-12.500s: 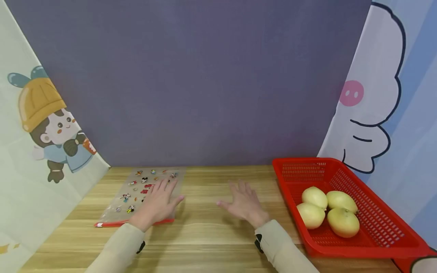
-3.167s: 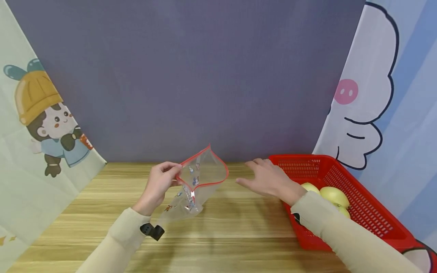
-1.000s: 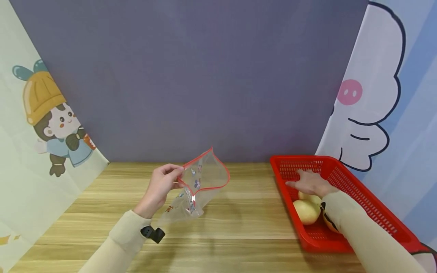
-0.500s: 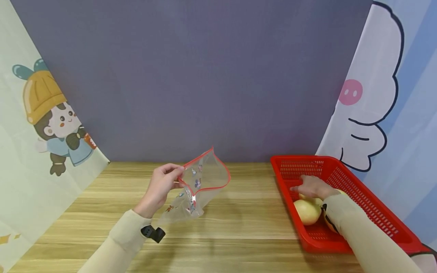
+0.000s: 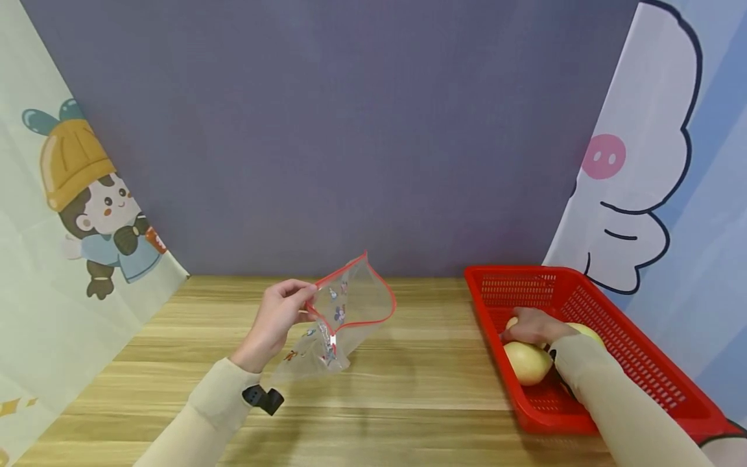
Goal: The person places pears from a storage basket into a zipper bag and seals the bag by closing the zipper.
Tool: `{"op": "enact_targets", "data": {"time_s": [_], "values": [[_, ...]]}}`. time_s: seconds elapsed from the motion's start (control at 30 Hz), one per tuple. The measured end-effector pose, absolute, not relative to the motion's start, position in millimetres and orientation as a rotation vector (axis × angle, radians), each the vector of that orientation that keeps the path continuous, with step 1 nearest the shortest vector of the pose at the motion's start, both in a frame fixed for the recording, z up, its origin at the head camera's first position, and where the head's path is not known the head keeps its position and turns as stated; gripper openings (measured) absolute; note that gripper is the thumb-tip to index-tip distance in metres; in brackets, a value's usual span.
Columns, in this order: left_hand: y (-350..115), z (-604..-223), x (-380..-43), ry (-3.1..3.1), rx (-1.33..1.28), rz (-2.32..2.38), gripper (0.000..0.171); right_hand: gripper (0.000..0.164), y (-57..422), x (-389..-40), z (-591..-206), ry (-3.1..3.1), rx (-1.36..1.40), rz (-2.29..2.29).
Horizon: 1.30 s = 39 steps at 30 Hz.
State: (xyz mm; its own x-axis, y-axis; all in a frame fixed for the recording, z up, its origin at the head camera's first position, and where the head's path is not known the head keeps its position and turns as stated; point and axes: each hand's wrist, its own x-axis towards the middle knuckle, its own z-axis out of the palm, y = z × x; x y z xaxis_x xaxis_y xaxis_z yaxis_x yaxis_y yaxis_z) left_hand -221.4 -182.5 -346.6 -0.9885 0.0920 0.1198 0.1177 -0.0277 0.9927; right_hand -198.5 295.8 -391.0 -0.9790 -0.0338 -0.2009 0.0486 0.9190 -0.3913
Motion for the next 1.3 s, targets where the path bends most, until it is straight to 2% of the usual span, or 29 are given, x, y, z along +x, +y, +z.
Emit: {"op": "enact_targets", "data": {"time_s": [0.13,0.7,0.9,1.13,1.3], "values": [[-181.1,-346.3,-221.5,-2.161,-0.227,-2.241,0.019,0.034,297.0,-202.1,-391.4,2.923,-0.045,-0.525],[-180.2,-349.0,-221.3,-2.165,-0.232,-2.255,0.021,0.068,294.1,-207.7,-379.6,3.132,-0.102,-0.427],[-180.3,-349.1,-221.3,-2.144,-0.241,-2.268,0.019,0.07,291.3,-206.7,-372.5,3.142,-0.124,-0.438],[-180.6,-349.3,-221.1,-2.146,-0.237,-2.267,0.018,0.083,288.4,-205.9,-365.3,3.108,-0.074,-0.456],[-180.3,-349.0,-220.9,-2.157,-0.231,-2.261,0.018,0.076,286.6,-206.0,-361.1,3.154,-0.135,-0.436]]}}
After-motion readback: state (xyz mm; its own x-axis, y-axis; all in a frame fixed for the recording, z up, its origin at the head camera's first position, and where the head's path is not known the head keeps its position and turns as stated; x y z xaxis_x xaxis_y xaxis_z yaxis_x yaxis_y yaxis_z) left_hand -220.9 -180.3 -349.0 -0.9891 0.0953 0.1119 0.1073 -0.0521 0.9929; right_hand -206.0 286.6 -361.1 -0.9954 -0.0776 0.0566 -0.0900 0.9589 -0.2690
